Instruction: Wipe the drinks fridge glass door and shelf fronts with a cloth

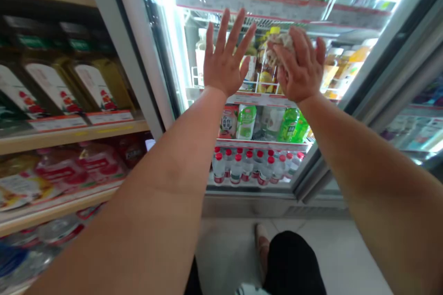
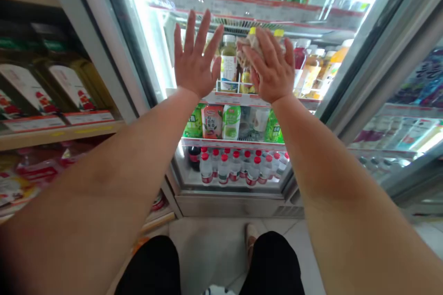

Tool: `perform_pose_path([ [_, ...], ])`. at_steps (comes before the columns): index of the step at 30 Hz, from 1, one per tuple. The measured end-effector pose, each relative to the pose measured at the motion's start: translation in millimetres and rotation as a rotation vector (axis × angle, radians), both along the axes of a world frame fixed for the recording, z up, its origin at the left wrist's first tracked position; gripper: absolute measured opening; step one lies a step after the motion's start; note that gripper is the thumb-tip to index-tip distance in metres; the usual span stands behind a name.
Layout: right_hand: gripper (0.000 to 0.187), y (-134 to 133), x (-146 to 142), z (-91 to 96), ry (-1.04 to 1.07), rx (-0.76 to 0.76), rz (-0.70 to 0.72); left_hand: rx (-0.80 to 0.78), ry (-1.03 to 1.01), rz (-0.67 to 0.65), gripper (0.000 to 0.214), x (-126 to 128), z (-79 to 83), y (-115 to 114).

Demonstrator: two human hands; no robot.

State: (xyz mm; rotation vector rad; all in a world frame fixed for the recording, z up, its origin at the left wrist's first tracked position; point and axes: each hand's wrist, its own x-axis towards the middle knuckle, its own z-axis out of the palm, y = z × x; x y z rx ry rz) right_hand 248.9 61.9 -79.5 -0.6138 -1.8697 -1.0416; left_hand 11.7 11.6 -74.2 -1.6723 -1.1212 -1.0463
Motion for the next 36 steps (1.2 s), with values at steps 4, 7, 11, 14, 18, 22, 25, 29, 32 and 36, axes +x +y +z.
perform_pose_path([
  [4,0.054,-2.0,-2.4,-3.3,0.167,-0.045,-0.053,-0.036,-0.03,-0.023,0.07,0.5,0.9,0.1],
  [7,0.053,4.5,0.1,-2.8,0.028,-0.029,-0.034,-0.022,-0.017,0.007,0.07,0.7,1.6,2.6],
  [11,0.052,9.1,1.8,-3.6,-0.108,-0.031,0.026,-0.064,-0.048,-0.052,0.07,1.0,2.9,3.5],
  [14,0.053,7.4,0.0,-6.3,0.15,-0.039,0.042,-0.066,-0.062,-0.06,0.071,1.9,2.9,1.4],
  [18,0.057,6.8,-0.9,-8.0,0.366,-0.051,0.063,-0.069,-0.054,-0.026,0.071,2.1,2.3,2.0],
  [22,0.054,7.6,0.9,-6.7,0.084,-0.109,0.024,-0.033,-0.028,0.028,0.067,0.7,2.2,7.1],
  [25,0.054,6.3,0.1,-6.5,0.101,-0.09,0.033,-0.035,-0.035,0.032,0.068,0.5,2.5,7.1],
  [29,0.054,4.6,-1.8,-8.3,0.276,-0.009,0.011,-0.071,-0.056,-0.018,0.07,1.3,2.9,2.5],
  [32,0.056,6.1,-0.7,-9.2,0.338,-0.026,0.012,-0.046,-0.038,0.008,0.069,1.7,2.6,1.0],
  [36,0.055,5.3,2.3,-8.4,0.195,-0.02,0.035,-0.035,-0.029,0.058,0.067,1.1,1.9,2.0],
])
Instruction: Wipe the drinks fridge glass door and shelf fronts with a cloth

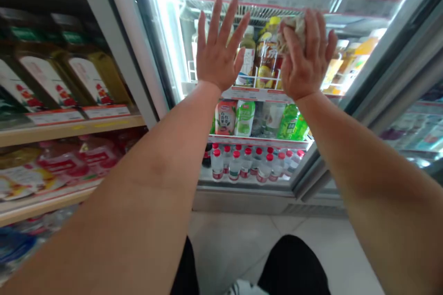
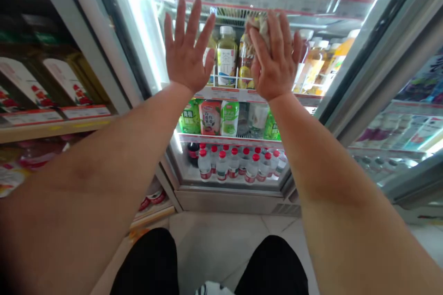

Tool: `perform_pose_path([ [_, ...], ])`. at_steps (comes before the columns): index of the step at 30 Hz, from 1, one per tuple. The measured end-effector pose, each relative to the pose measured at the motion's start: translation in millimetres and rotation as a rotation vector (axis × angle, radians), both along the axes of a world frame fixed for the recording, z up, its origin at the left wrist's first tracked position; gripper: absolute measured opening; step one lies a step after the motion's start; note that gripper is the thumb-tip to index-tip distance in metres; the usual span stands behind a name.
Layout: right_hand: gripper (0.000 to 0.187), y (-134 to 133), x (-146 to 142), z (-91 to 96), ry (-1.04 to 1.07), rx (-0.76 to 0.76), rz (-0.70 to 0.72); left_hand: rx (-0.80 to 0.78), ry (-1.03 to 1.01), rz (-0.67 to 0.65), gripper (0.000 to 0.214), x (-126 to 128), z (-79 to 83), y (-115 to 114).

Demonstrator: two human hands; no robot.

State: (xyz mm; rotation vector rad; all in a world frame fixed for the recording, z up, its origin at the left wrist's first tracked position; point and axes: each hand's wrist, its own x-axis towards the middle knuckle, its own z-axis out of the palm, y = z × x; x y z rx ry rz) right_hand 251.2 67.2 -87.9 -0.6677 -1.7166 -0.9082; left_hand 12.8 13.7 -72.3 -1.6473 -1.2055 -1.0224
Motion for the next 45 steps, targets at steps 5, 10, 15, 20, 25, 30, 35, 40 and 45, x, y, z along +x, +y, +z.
perform_pose_path([
  [5,0.053,-6.9,-1.8,2.7,-0.06,-0.043,-0.039,0.05,0.037,-0.012,0.069,-0.9,-1.8,-1.8],
  [10,0.056,-5.3,-1.7,1.4,0.159,-0.045,-0.028,0.023,0.017,-0.007,0.067,0.1,-0.9,-4.6],
  [15,0.051,-0.8,1.0,-0.9,-0.179,0.0,0.039,0.009,-0.024,-0.094,0.072,-0.4,0.2,-2.1],
  [20,0.052,-1.2,-0.9,0.0,0.236,0.029,-0.025,0.041,0.006,-0.074,0.081,-1.9,-1.3,-1.4],
  [25,0.05,-6.2,0.6,0.3,-0.061,-0.04,0.05,0.034,0.025,-0.019,0.076,-1.4,-1.3,-2.5],
  [30,0.052,-3.0,-0.7,1.3,0.2,0.013,0.032,0.022,0.026,0.022,0.074,0.8,-0.1,-5.8],
  [35,0.052,0.6,1.2,-0.7,0.171,0.042,0.053,0.0,0.011,0.005,0.068,1.9,0.5,-4.8],
  [40,0.048,-3.2,1.2,-2.3,-0.149,0.007,0.015,0.008,-0.008,-0.035,0.066,1.1,0.0,-3.5],
  [45,0.054,-1.3,0.4,-1.7,0.238,0.07,-0.021,0.029,0.015,-0.062,0.073,-0.9,-2.2,-7.1],
])
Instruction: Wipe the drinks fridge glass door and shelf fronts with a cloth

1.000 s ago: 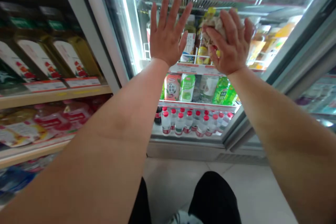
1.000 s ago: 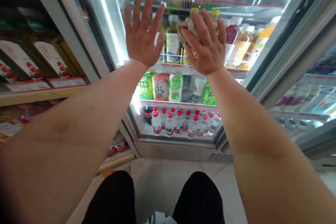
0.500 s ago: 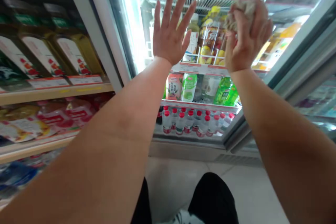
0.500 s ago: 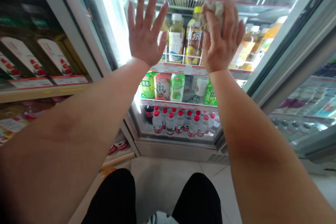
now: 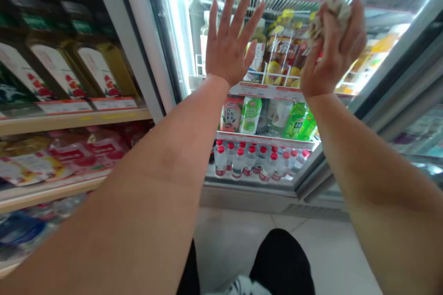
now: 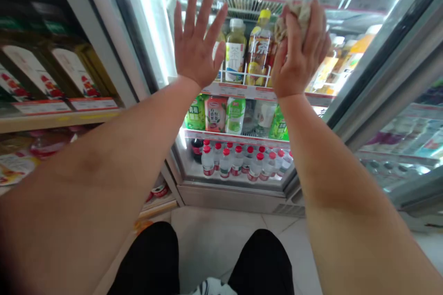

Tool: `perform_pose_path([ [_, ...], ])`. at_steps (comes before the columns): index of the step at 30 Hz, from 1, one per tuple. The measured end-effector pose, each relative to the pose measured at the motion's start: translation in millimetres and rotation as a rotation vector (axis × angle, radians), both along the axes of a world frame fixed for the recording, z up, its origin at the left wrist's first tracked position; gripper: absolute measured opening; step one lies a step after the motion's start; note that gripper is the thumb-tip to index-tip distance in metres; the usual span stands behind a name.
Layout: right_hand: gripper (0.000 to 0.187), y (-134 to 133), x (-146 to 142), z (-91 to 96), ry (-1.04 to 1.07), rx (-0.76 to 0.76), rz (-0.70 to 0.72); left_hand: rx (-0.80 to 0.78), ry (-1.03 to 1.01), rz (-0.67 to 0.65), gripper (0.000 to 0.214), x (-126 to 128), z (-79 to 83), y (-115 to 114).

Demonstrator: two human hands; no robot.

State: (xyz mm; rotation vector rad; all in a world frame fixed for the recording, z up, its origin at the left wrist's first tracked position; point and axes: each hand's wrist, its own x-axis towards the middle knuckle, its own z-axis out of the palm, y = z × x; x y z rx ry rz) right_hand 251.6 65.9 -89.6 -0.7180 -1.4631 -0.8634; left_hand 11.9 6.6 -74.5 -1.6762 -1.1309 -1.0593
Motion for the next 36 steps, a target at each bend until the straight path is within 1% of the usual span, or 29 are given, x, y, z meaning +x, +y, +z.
perform_pose_path([
  [1,0.052,-0.5,0.2,-0.5,-0.069,-0.006,0.008,0.007,0.01,-0.007,0.076,-0.5,-0.6,-0.1],
  [3,0.048,-2.4,0.3,-2.0,-0.296,-0.047,0.026,0.038,0.023,-0.008,0.078,-1.4,-1.5,0.2],
  [4,0.046,-3.3,-0.1,-2.6,-0.377,-0.067,0.039,0.052,0.03,-0.002,0.078,-1.6,-1.8,0.6],
  [5,0.045,-3.8,-0.6,-3.0,-0.4,-0.084,0.049,0.062,0.033,0.004,0.079,-1.7,-1.9,1.0],
  [6,0.045,-3.7,-1.3,-3.2,-0.365,-0.095,0.055,0.065,0.034,0.009,0.08,-1.7,-1.7,1.4],
  [8,0.047,-2.1,-2.5,-3.1,-0.159,-0.075,0.061,0.053,0.03,0.016,0.082,-1.2,-1.1,2.2],
  [10,0.05,0.1,-2.8,-3.1,0.032,-0.015,0.05,0.038,0.02,0.025,0.083,-0.3,-0.5,2.8],
  [11,0.05,0.7,-2.5,-3.4,0.049,0.008,0.041,0.039,0.017,0.036,0.081,0.1,-0.5,3.0],
  [12,0.049,0.7,-2.1,-3.9,0.001,0.021,0.031,0.042,0.019,0.046,0.078,0.6,-0.7,3.2],
  [15,0.046,-1.9,-1.4,-5.6,-0.313,0.0,-0.004,0.075,0.04,0.079,0.069,1.3,-1.8,3.7],
  [16,0.046,-2.8,-1.7,-5.9,-0.363,-0.016,-0.018,0.085,0.046,0.083,0.068,1.1,-2.0,4.0],
  [17,0.046,-3.5,-2.2,-6.1,-0.351,-0.029,-0.032,0.088,0.043,0.079,0.069,0.8,-2.1,4.4],
  [19,0.047,-3.6,-3.4,-6.1,-0.195,-0.054,-0.042,0.065,0.021,0.052,0.073,0.0,-1.7,5.4],
  [21,0.051,-2.7,-3.7,-6.3,-0.037,-0.064,-0.013,0.019,-0.005,0.011,0.076,-0.7,-1.0,6.3],
  [22,0.052,-2.1,-3.3,-6.7,-0.023,-0.062,0.009,0.001,-0.01,0.001,0.077,-0.9,-0.7,6.5],
  [23,0.051,-1.5,-2.5,-7.2,-0.062,-0.056,0.03,-0.007,-0.011,-0.003,0.076,-0.8,-0.5,6.4],
  [26,0.048,-0.1,0.1,-9.0,-0.296,-0.049,0.059,0.003,-0.001,0.016,0.071,0.3,-0.5,4.8],
  [27,0.047,0.3,0.6,-9.3,-0.321,-0.052,0.061,0.012,0.001,0.026,0.069,0.8,-0.5,3.9],
  [28,0.047,0.7,0.7,-9.3,-0.295,-0.056,0.061,0.017,0.003,0.034,0.068,1.4,-0.5,3.0],
  [31,0.05,1.2,-0.2,-8.3,-0.061,-0.031,0.04,0.007,0.01,0.049,0.064,2.9,-0.3,0.6],
  [32,0.05,0.8,-0.6,-8.0,-0.039,-0.016,0.025,0.002,0.01,0.056,0.064,3.1,-0.1,0.2],
  [33,0.049,0.2,-0.8,-7.7,-0.076,-0.014,0.013,0.0,0.008,0.064,0.064,3.2,0.0,0.0],
  [36,0.046,-2.1,-1.0,-8.0,-0.384,-0.066,0.024,0.003,0.002,0.064,0.065,2.5,0.3,0.4],
])
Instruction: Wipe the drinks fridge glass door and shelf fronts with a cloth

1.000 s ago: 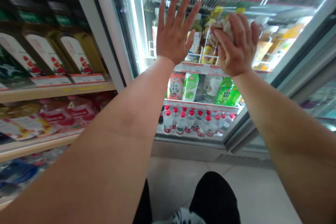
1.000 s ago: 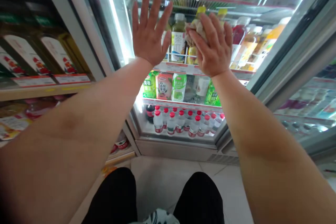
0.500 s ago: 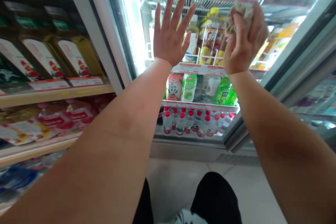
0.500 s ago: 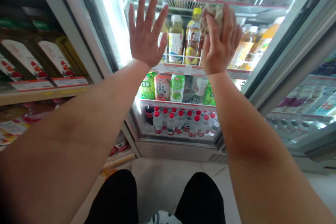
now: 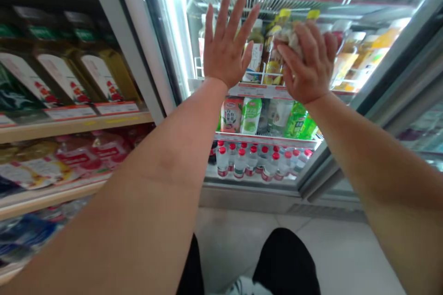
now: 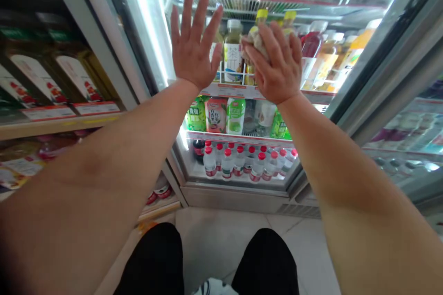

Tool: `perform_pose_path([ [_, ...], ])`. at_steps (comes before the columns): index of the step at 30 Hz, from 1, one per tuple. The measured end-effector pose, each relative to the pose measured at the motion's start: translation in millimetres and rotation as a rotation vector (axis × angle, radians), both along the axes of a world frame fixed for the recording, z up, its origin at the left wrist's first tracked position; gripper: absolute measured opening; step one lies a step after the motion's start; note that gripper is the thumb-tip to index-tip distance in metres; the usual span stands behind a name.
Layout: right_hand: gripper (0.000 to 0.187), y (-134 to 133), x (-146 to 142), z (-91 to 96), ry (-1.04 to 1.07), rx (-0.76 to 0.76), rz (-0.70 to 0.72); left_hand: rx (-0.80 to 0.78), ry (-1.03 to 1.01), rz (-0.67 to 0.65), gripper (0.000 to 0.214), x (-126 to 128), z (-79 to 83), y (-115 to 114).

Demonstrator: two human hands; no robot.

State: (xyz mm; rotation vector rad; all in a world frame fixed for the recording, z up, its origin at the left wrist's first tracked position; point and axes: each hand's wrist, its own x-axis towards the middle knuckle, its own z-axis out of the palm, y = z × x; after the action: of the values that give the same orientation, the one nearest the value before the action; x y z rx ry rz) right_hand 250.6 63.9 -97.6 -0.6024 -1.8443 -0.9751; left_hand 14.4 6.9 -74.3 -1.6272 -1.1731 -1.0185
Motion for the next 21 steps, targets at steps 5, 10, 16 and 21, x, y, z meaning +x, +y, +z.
perform_pose_path([
  [5,0.05,1.4,0.7,-2.4,0.136,-0.05,0.006,0.006,0.009,0.006,0.068,-1.3,-0.6,-0.7],
  [10,0.045,4.3,1.9,-5.0,-0.084,-0.049,0.034,0.0,0.016,0.026,0.066,-0.5,-1.9,-2.3],
  [16,0.05,-0.2,-1.8,-8.6,0.254,-0.074,0.03,0.02,0.008,0.011,0.068,-0.6,-1.3,0.5],
  [21,0.048,-0.9,-2.7,-8.7,0.271,-0.115,0.023,-0.018,0.002,0.013,0.074,-0.6,-1.5,-0.3],
])
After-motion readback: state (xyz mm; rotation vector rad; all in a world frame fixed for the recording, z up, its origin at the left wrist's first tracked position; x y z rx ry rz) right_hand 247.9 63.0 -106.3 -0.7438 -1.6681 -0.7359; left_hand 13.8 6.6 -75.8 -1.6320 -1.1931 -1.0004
